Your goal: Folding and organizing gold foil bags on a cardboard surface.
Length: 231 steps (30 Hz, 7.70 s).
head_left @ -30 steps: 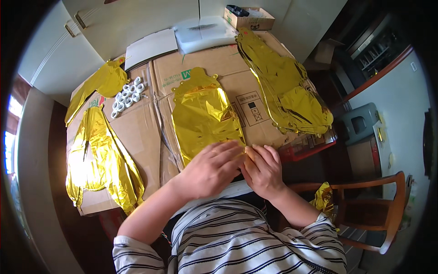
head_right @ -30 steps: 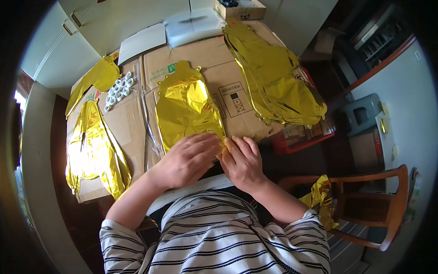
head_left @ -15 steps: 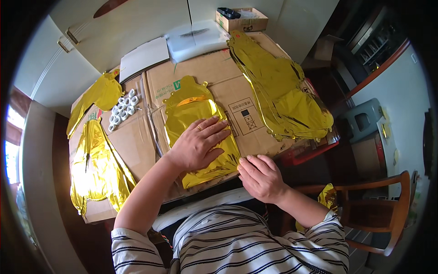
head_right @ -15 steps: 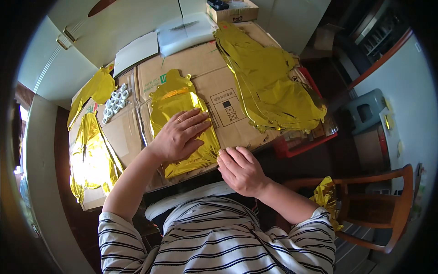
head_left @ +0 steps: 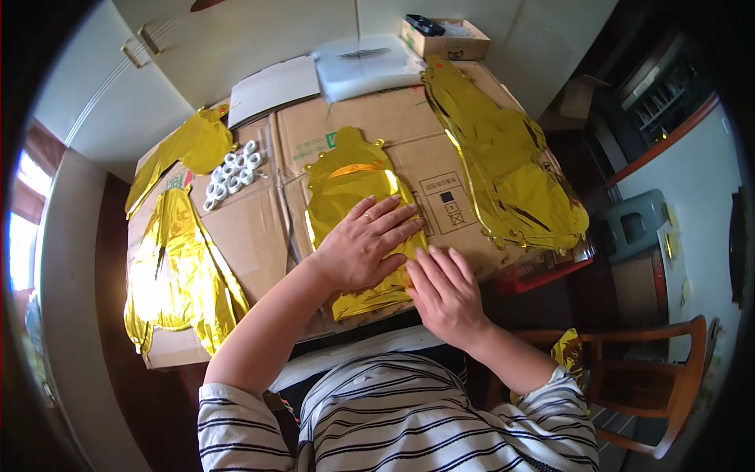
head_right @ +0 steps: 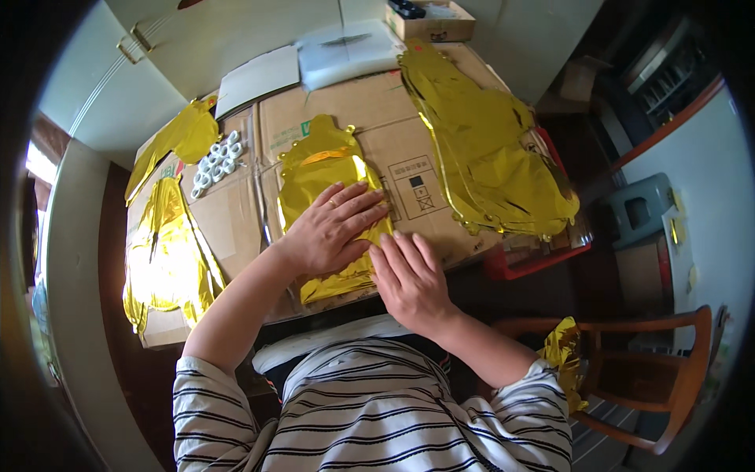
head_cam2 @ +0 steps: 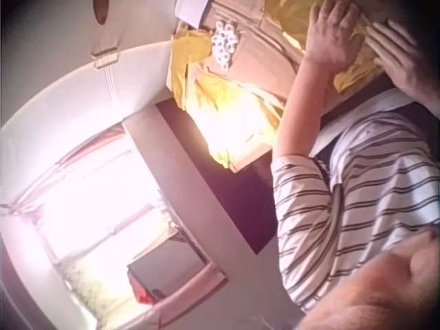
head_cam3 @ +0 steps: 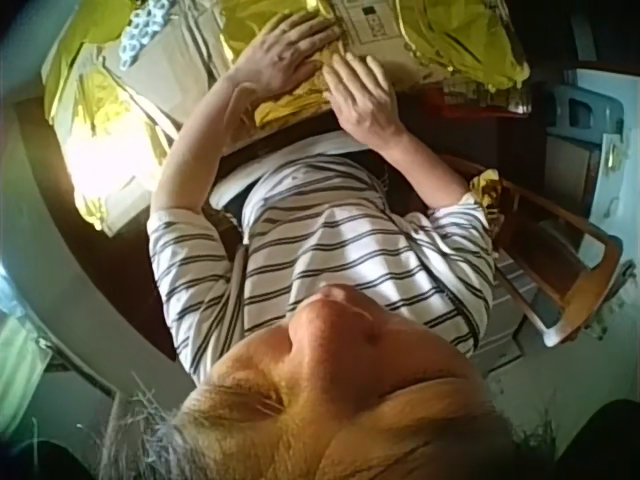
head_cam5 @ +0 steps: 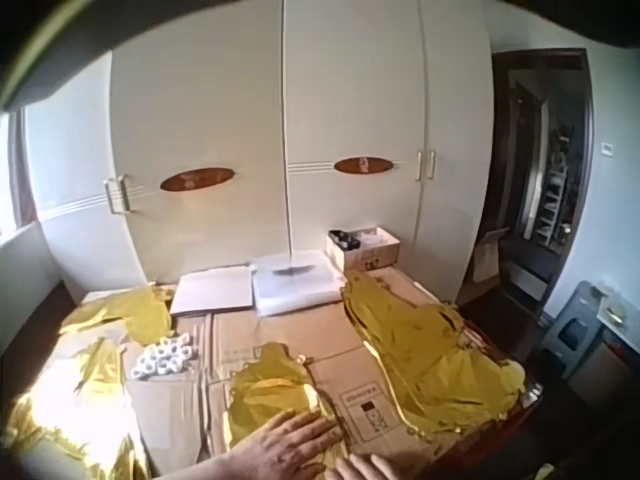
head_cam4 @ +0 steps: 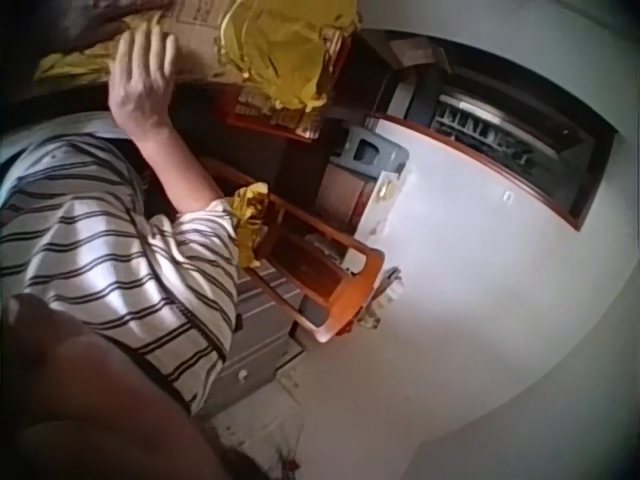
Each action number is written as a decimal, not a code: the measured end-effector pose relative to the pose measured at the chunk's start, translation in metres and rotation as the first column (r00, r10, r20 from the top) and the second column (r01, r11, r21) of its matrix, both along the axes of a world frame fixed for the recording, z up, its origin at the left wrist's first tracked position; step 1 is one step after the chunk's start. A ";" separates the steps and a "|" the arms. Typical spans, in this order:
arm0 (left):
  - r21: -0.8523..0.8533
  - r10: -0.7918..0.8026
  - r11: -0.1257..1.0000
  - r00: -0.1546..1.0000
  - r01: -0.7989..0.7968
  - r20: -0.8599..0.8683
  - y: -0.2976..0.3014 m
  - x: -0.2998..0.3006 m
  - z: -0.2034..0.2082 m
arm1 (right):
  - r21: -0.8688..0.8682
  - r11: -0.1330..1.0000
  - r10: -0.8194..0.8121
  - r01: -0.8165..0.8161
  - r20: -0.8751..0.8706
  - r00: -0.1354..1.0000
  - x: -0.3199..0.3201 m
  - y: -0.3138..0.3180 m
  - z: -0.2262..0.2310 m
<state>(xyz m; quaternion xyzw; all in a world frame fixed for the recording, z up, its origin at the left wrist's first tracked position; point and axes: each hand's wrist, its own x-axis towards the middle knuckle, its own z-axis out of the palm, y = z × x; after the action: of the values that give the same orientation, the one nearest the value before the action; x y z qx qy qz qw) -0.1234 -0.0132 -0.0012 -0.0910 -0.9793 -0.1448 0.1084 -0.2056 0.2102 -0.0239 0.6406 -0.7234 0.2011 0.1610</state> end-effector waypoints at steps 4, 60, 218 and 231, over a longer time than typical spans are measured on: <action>0.010 -0.018 1.000 1.000 0.018 -0.020 -0.002 0.001 -0.003 | 0.080 0.996 0.030 -0.034 0.049 0.998 0.022 0.016 0.000; 0.340 0.657 0.741 0.729 -0.579 -0.190 0.094 0.162 -0.007 | -0.032 0.996 0.085 -0.081 0.125 0.989 0.037 0.012 -0.002; 0.029 0.175 0.984 0.985 -0.175 -0.003 0.024 0.169 0.007 | 0.116 0.990 0.070 -0.075 0.050 0.996 0.031 0.007 -0.020; 0.220 0.274 0.948 0.942 -0.230 -0.196 0.046 0.064 -0.007 | 0.104 0.990 0.084 -0.090 0.060 0.995 0.032 0.006 -0.021</action>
<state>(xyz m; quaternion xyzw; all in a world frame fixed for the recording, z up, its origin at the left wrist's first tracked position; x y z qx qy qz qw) -0.0591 0.0326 -0.0086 0.0307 -0.9455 -0.2135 0.2441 -0.1739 0.2160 -0.0445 0.6736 -0.7085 0.1868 0.0976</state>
